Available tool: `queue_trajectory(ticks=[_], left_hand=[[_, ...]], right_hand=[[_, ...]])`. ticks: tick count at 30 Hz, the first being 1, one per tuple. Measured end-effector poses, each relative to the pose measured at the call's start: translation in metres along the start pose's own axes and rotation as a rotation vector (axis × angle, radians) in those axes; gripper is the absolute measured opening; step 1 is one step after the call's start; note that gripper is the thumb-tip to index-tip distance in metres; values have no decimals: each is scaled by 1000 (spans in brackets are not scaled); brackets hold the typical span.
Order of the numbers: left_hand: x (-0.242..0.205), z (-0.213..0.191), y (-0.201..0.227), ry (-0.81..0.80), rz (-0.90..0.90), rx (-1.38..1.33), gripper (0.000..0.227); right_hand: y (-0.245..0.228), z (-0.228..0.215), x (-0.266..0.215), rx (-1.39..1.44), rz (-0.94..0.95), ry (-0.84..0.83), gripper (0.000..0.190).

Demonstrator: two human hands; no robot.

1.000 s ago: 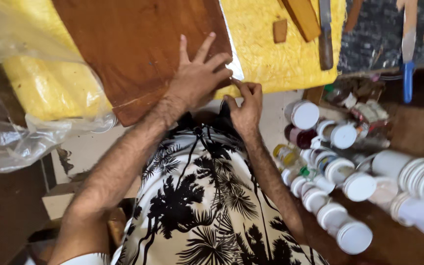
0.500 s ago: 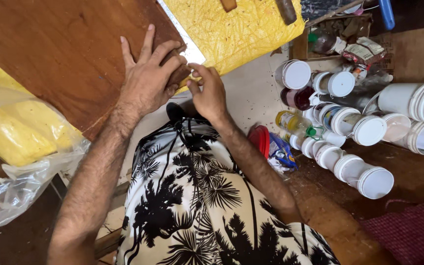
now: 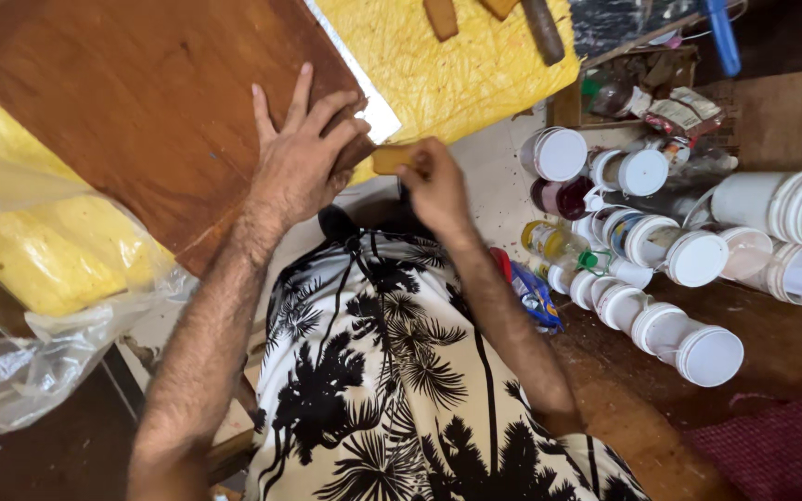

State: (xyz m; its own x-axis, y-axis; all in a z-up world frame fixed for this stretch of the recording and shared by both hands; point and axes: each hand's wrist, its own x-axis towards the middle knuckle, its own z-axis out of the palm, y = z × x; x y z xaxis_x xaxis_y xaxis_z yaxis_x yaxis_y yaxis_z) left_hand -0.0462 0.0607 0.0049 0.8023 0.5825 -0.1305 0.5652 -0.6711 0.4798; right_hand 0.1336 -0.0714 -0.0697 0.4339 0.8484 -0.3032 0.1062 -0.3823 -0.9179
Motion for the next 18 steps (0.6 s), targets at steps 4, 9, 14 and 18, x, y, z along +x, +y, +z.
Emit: queue_trajectory(ticks=[4, 9, 14, 18], left_hand=[[-3, -5, 24, 151, 37, -142, 73], [30, 39, 89, 129, -387, -1564, 63], [66, 72, 107, 204, -651, -1814, 43], [105, 76, 120, 399, -657, -1954, 43]], right_hand=[[-16, -59, -10, 155, 255, -25, 27], [-19, -106, 12, 248, 60, -299, 35], [17, -269, 137, -660, -419, 284, 30], [51, -375, 202, -1098, -351, 307, 67]])
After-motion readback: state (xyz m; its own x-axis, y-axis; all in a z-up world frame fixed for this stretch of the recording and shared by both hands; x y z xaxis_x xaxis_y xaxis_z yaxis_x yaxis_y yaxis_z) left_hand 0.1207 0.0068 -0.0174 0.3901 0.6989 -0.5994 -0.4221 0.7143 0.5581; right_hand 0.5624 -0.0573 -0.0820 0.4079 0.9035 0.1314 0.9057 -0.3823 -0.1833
